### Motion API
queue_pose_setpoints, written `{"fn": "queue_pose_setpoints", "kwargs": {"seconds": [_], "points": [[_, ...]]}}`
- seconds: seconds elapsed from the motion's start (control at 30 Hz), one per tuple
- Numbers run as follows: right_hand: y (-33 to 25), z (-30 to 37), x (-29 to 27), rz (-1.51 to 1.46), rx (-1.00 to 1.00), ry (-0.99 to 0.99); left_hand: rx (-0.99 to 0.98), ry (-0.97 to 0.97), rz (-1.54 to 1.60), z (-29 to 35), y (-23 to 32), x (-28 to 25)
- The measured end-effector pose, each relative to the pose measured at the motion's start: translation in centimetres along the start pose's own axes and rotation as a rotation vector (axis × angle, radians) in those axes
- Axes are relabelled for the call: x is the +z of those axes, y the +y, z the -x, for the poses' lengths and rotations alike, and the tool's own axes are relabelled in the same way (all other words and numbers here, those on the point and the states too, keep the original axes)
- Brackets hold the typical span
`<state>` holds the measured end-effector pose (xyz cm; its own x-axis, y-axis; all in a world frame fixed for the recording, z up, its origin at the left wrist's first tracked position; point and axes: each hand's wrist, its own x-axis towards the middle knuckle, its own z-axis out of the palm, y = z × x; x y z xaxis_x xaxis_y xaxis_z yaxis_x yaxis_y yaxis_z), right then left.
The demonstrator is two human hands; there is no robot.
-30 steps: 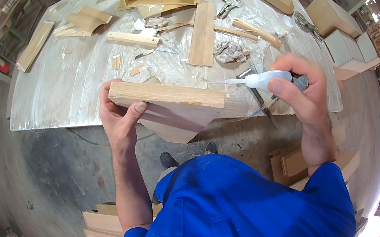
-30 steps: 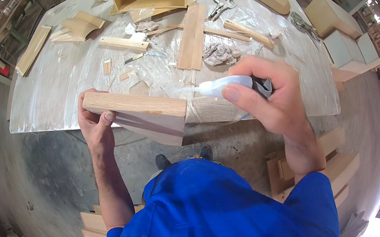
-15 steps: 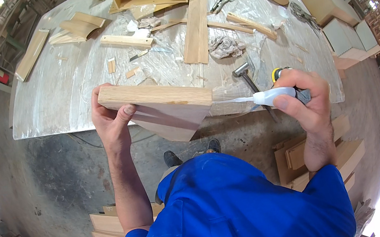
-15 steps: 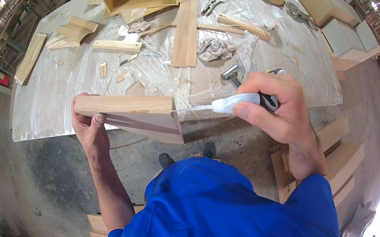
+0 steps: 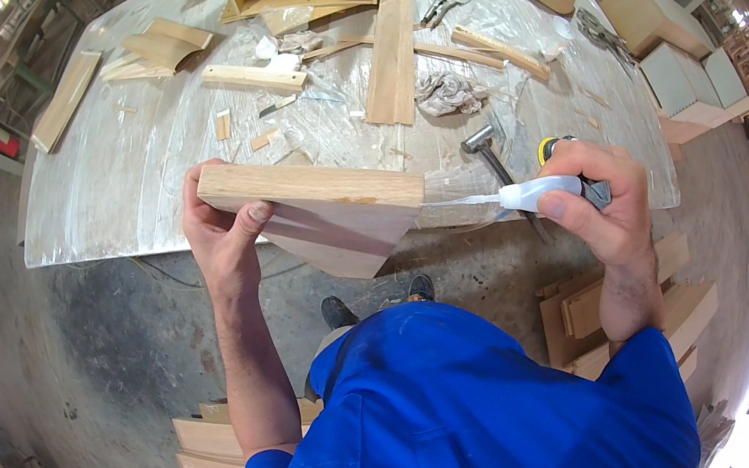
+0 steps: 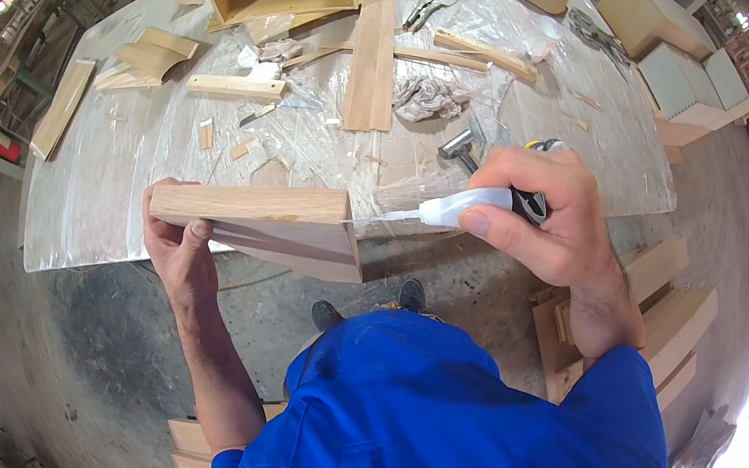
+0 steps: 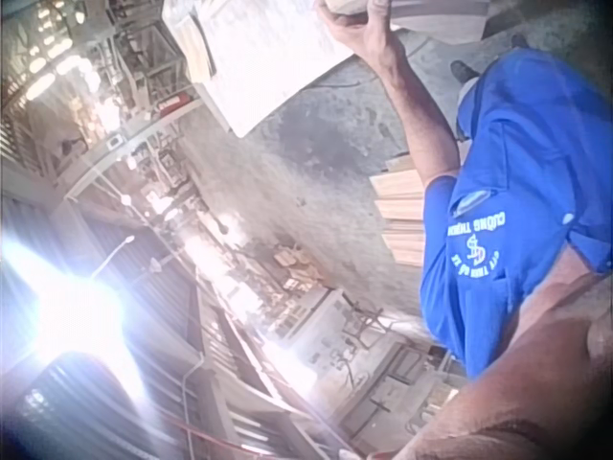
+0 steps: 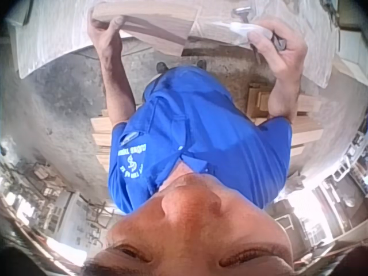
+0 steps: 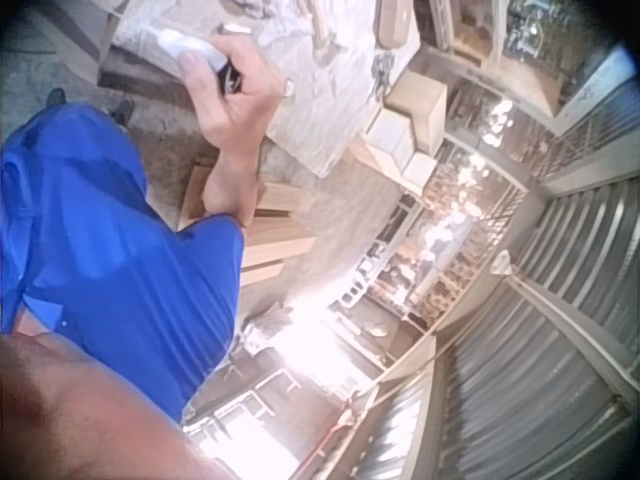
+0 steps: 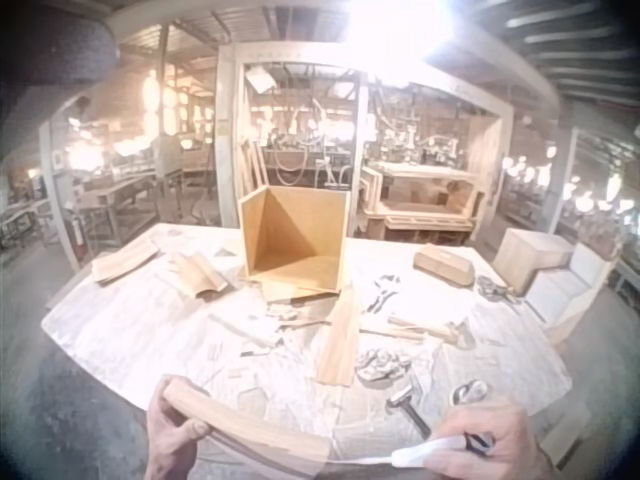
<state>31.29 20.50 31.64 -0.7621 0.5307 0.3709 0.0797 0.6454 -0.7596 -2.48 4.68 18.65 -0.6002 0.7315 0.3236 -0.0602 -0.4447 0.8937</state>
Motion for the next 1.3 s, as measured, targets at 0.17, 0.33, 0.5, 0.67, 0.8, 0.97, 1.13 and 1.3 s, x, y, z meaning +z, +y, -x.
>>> {"fn": "queue_pose_setpoints", "kwargs": {"seconds": [0.17, 0.33, 0.5, 0.67, 0.8, 0.97, 1.13, 1.3], "points": [[0.0, 0.1, 0.4, -0.012, 0.028, 0.011, 0.004, 0.002, -0.008, 0.0, -0.2, -0.1], [-0.2, 0.1, 0.1, 0.022, 0.032, 0.003, 0.004, -0.011, -0.018, -0.1, 0.0, -0.2], [-0.3, 0.1, 0.2, -0.006, 0.034, 0.009, -0.018, -0.003, 0.006, 0.0, 0.1, -0.1], [-0.1, 0.5, 0.8, -0.055, 0.124, 0.092, -0.016, -0.013, 0.026, 0.2, 0.4, -0.1], [-1.0, -0.7, 1.6, -0.168, 0.149, 0.111, 0.044, -0.046, 0.012, 0.7, 0.0, -0.7], [-3.0, -4.9, 4.7, -0.173, 0.15, 0.018, 0.012, -0.082, 0.12, 1.7, 0.1, -1.7], [-3.3, -8.8, 8.6, -0.141, -0.004, -0.203, 0.014, -0.099, 0.113, 2.7, 0.3, -2.4], [-4.0, -10.5, 10.3, -0.061, -0.051, -0.279, -0.03, -0.122, 0.126, 3.2, 1.2, -2.3]]}}
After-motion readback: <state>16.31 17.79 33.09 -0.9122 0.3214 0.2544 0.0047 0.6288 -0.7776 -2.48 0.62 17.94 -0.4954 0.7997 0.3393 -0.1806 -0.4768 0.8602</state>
